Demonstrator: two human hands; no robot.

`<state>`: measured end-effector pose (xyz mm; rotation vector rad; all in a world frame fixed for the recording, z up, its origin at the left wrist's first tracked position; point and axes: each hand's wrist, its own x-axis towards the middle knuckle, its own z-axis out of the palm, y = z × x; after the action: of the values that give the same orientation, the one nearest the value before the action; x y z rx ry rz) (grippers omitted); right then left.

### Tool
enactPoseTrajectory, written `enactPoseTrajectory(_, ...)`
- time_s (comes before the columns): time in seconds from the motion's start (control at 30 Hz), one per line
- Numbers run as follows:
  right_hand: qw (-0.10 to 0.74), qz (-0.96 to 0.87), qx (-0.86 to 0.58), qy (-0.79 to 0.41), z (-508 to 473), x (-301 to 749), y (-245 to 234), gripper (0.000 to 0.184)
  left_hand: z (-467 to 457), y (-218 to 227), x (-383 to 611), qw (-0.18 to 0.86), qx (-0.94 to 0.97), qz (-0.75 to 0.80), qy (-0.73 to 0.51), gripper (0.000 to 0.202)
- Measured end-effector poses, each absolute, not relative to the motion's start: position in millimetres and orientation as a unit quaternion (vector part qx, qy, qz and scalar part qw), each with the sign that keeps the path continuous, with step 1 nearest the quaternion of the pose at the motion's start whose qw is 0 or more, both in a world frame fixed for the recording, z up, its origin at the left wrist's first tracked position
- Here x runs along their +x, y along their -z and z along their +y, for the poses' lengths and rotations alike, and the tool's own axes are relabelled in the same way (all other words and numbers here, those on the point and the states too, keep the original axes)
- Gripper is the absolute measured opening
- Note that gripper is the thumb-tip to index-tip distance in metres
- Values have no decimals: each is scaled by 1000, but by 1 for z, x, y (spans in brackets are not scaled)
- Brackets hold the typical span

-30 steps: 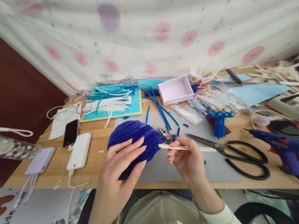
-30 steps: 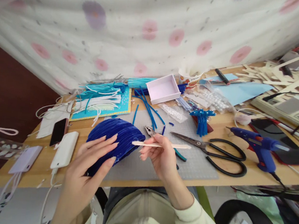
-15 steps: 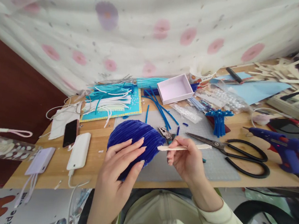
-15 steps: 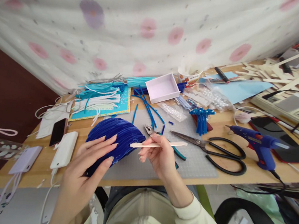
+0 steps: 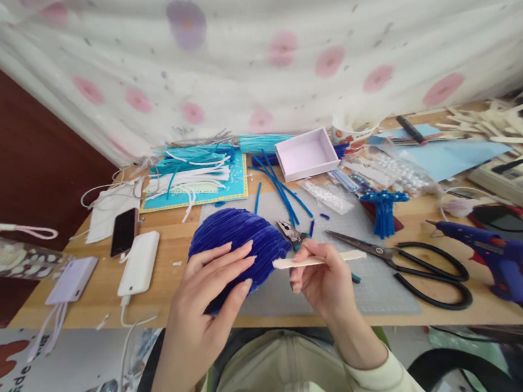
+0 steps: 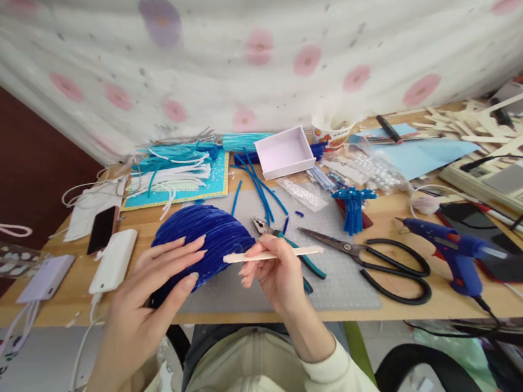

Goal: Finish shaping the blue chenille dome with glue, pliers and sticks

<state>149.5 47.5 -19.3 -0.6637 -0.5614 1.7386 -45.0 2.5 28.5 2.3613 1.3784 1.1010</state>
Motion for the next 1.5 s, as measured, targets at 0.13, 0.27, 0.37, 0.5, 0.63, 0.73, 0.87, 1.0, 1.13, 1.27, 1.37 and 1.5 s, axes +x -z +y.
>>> enactPoseTrajectory(0.13, 552, -227, -266, -757, 46, 149, 18, 25, 2, -29, -45, 105, 796, 465, -372, 34)
enactPoseTrajectory(0.27, 517, -249, -247, -781, 38, 150, 18, 31, 3, -29, -44, 114, 797, 462, -372, 33)
enactPoseTrajectory(0.37, 476, -284, -230, -800, 28, 151, 20, 38, 4, -29, -43, 112, 794, 462, -380, 33)
enactPoseTrajectory(0.5, 470, -304, -225, -798, 19, 159, 28, 40, 5, -30, -44, 117, 791, 462, -384, 31)
enactPoseTrajectory(0.63, 529, -307, -246, -752, 15, 173, 34, 43, 6, -29, -48, 116, 785, 470, -387, 31)
enactPoseTrajectory(0.73, 628, -359, -273, -634, 12, 176, 30, 42, 6, -28, -50, 113, 779, 476, -392, 30)
enactPoseTrajectory(0.87, 676, -519, -356, -385, 13, 167, 18, 15, 6, -29, -48, 115, 779, 475, -393, 28)
enactPoseTrajectory(1.0, 596, -679, -387, -185, 19, 156, 24, 11, 5, -30, -46, 115, 778, 475, -395, 28)
enactPoseTrajectory(1.13, 570, -705, -410, -102, 21, 150, 40, 11, 6, -30, -47, 118, 772, 477, -403, 28)
enactPoseTrajectory(1.27, 547, -729, -409, -44, 18, 148, 43, 14, 7, -30, -49, 125, 764, 481, -411, 27)
enactPoseTrajectory(1.37, 535, -747, -395, -11, 16, 148, 41, 17, 7, -30, -49, 131, 759, 485, -414, 27)
enactPoseTrajectory(1.5, 517, -758, -397, 24, 13, 150, 44, 21, 6, -30, -48, 131, 759, 480, -420, 26)
